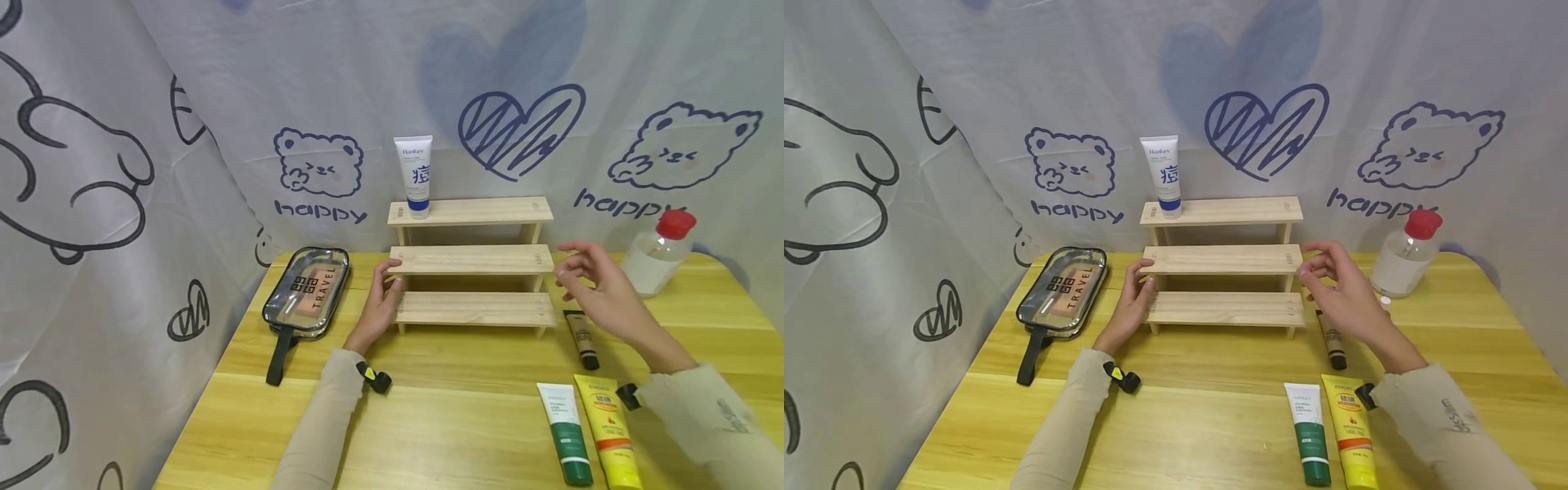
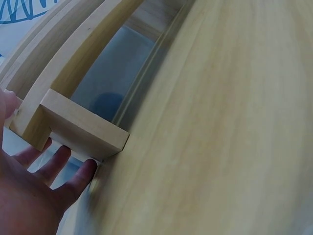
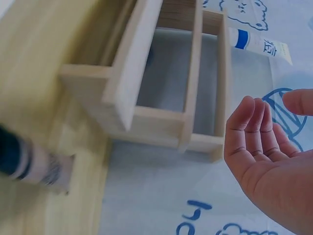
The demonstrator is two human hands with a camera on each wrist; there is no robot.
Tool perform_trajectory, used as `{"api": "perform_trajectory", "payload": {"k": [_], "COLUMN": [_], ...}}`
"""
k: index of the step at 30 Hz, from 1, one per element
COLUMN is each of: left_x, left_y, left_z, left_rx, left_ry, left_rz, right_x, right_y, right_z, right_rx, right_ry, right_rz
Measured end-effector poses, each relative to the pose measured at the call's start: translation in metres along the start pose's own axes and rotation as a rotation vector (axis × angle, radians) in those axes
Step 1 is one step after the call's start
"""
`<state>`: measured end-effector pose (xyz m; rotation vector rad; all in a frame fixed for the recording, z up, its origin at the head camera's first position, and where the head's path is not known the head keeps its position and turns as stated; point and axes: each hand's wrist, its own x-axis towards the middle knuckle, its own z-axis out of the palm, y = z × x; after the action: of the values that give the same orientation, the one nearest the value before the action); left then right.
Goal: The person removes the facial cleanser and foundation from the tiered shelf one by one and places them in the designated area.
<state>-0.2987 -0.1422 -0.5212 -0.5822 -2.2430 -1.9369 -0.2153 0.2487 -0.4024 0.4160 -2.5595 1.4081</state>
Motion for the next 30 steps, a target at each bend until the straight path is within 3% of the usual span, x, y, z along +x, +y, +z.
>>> {"api": "perform_trajectory", "payload": {"k": [8,18,30], "left_x": [0.002,0.001,0.001], "left_y": [0.001,0.001,0.000], "left_z": [0.001,0.002,0.000], "left_rx": [-0.004,0.017,0.014], "left_ry": [-0.015,-0.002,-0.002], "left_rz": [-0.007,-0.016,-0.020], "right_x": [0.036,0.069,0.105], "right_y": [-0.022,-0.045,-0.071], "right_z": [0.005,0.012,0.038], "right_rx": [0.111,0.112,0.218], "right_ry": [0.003,-0.041,-0.063], "right_rz": [-0.015,-0.037,-0.015]}}
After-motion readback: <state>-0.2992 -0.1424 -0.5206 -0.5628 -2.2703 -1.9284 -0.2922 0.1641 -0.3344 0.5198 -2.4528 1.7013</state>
